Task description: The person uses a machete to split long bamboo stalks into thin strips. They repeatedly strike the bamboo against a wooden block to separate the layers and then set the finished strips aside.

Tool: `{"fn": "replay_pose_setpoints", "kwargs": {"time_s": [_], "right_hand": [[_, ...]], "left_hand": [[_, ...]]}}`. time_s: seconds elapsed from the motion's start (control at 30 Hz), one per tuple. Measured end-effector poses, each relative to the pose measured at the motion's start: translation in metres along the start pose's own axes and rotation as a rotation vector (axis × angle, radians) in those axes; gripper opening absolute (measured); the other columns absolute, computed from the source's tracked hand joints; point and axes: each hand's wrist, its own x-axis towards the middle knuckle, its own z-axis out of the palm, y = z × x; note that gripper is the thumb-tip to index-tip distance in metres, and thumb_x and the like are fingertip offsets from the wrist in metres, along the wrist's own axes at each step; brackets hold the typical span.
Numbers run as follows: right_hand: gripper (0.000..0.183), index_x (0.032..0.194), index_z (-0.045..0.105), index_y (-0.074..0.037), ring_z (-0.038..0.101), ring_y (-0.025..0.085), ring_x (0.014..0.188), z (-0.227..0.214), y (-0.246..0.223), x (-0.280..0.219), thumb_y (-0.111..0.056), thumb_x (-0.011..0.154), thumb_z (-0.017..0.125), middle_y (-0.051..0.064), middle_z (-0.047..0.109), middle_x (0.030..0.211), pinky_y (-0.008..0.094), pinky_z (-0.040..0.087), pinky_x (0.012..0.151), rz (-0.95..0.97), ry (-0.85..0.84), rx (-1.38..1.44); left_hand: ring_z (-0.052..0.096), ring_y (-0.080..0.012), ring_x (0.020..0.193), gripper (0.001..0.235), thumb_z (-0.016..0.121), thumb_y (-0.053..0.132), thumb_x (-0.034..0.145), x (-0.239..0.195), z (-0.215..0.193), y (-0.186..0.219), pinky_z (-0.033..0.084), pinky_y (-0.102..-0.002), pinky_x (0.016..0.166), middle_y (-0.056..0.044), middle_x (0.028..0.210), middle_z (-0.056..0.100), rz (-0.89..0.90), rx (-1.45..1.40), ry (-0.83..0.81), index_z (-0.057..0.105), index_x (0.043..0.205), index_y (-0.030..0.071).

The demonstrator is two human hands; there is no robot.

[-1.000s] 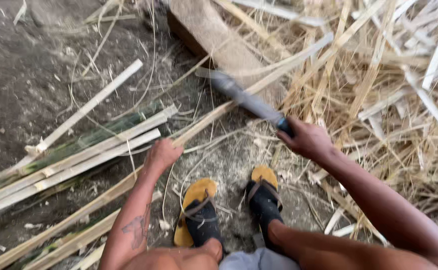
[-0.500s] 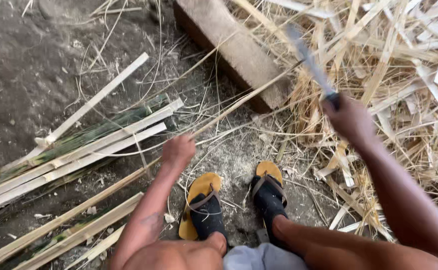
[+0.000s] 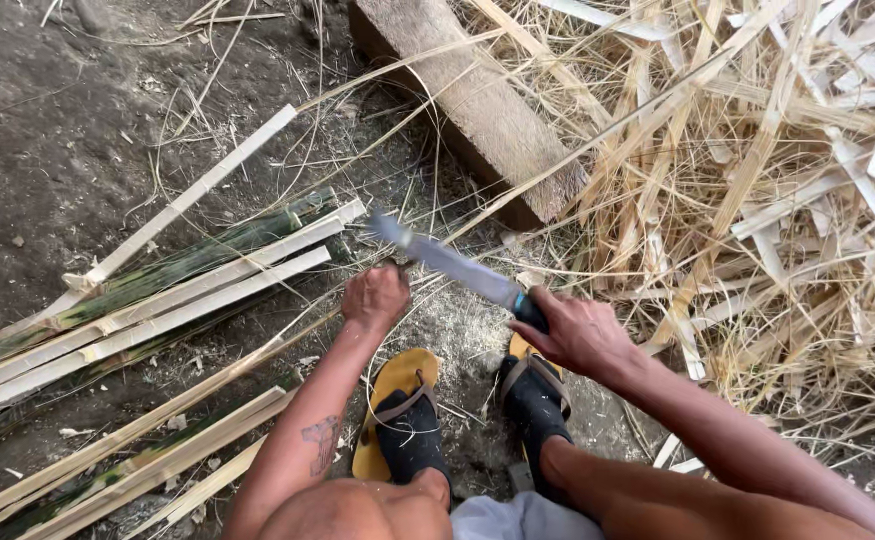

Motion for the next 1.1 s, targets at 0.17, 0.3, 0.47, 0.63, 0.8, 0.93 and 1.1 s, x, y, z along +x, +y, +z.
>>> {"fn": "replay_pose_setpoints", "kwargs": {"time_s": [0.17, 0.3, 0.47, 0.63, 0.8, 0.93, 1.1], "right_hand": [[0.048, 0.118, 0.061, -0.010, 0.063, 0.014, 0.054, -0.054, 0.049, 0.010, -0.055, 0.103, 0.054, 0.011, 0.074, 0.080, 0.030, 0.050, 0.046, 0.216, 0.299, 0.096], [0.044, 0.122, 0.059, -0.013, 0.059, 0.016, 0.049, -0.050, 0.060, 0.005, -0.051, 0.100, 0.055, 0.008, 0.071, 0.079, 0.034, 0.049, 0.039, 0.284, 0.302, 0.279], [0.037, 0.122, 0.054, -0.018, 0.056, 0.016, 0.050, 0.011, 0.011, 0.007, -0.049, 0.101, 0.056, 0.008, 0.069, 0.084, 0.033, 0.055, 0.044, 0.135, -0.125, -0.024], [0.032, 0.134, 0.057, -0.022, 0.061, 0.022, 0.056, -0.050, 0.114, 0.024, -0.042, 0.109, 0.052, 0.013, 0.071, 0.086, 0.038, 0.055, 0.050, 0.336, 0.303, 0.148], [0.048, 0.118, 0.058, -0.002, 0.057, 0.017, 0.060, -0.100, 0.189, 0.024, -0.049, 0.113, 0.057, 0.012, 0.066, 0.085, 0.034, 0.049, 0.047, 0.472, 0.596, 0.262], [0.044, 0.118, 0.058, -0.009, 0.062, 0.017, 0.053, -0.018, 0.090, 0.014, -0.048, 0.098, 0.057, 0.005, 0.069, 0.082, 0.033, 0.050, 0.040, 0.272, 0.333, 0.305], [0.041, 0.119, 0.061, -0.018, 0.064, 0.017, 0.058, 0.005, 0.040, 0.007, -0.053, 0.100, 0.056, 0.006, 0.072, 0.087, 0.034, 0.056, 0.049, 0.040, 0.099, -0.023]], "left_hand": [[0.052, -0.0185, 0.040, 0.029, 0.042, 0.023, 0.104, -0.037, -0.019, -0.025, 0.048, -0.040, 0.037, -0.005, 0.055, 0.057, -0.033, -0.026, -0.089, 0.066, 0.094, 0.008], [0.048, -0.0159, 0.040, 0.029, 0.047, 0.026, 0.100, -0.038, -0.030, -0.018, 0.046, -0.038, 0.039, -0.003, 0.053, 0.054, -0.076, -0.087, -0.147, 0.067, 0.091, 0.007], [0.049, -0.0133, 0.044, 0.031, 0.050, 0.025, 0.101, -0.012, -0.026, -0.010, 0.048, -0.037, 0.042, -0.002, 0.058, 0.055, -0.083, -0.030, -0.251, 0.070, 0.085, 0.007], [0.054, -0.0175, 0.047, 0.030, 0.050, 0.032, 0.099, -0.057, -0.034, -0.072, 0.051, -0.039, 0.047, -0.005, 0.059, 0.059, -0.113, 0.034, -0.195, 0.068, 0.088, 0.010], [0.056, -0.0195, 0.050, 0.034, 0.052, 0.036, 0.095, -0.058, -0.044, -0.087, 0.053, -0.043, 0.054, -0.006, 0.060, 0.061, -0.223, -0.008, -0.276, 0.070, 0.083, 0.009], [0.056, -0.0273, 0.049, 0.032, 0.059, 0.039, 0.087, -0.035, -0.041, -0.059, 0.051, -0.047, 0.060, -0.013, 0.060, 0.064, -0.037, 0.058, -0.003, 0.074, 0.083, 0.011], [0.058, -0.0201, 0.051, 0.036, 0.055, 0.037, 0.093, -0.035, -0.056, -0.051, 0.050, -0.039, 0.053, -0.008, 0.060, 0.063, -0.188, -0.027, -0.248, 0.070, 0.079, 0.008]]}}
